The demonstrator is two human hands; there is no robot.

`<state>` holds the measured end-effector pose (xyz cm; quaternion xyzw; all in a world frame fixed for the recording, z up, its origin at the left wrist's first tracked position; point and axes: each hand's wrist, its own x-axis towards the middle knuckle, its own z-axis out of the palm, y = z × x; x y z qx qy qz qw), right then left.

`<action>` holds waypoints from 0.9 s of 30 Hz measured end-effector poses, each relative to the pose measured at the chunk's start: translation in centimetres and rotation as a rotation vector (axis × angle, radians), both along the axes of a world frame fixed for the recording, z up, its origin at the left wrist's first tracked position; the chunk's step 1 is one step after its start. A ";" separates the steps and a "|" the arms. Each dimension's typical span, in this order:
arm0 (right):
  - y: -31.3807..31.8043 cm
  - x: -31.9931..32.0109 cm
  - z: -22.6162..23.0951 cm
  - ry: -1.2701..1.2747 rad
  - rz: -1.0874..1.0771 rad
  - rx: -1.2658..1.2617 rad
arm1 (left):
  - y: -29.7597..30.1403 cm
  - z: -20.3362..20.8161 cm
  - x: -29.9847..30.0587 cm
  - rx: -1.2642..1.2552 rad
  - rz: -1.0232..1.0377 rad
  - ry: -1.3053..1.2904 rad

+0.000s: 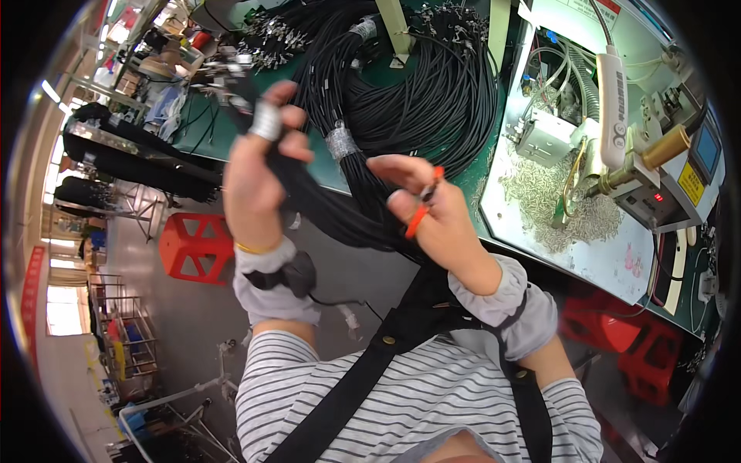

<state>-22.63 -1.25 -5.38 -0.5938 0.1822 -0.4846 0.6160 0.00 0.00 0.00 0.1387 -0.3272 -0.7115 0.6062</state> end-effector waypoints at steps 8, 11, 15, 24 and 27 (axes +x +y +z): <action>3.4 -2.5 0.5 0.587 0.401 -0.143 | 3.6 1.7 -8.2 0.130 0.206 -0.584; 3.8 -2.9 1.3 0.362 0.100 -0.094 | 4.4 1.7 -11.0 0.115 0.208 -0.678; 4.3 -3.9 1.4 0.333 -0.228 -0.291 | 5.5 1.1 -12.2 -0.034 0.261 -0.767; 4.8 -6.4 1.6 0.190 -0.081 0.032 | 5.5 -0.3 -10.9 0.100 0.468 -0.617; 5.1 -6.3 1.7 0.085 -0.211 -0.002 | 4.4 0.4 -11.1 0.082 0.368 -0.553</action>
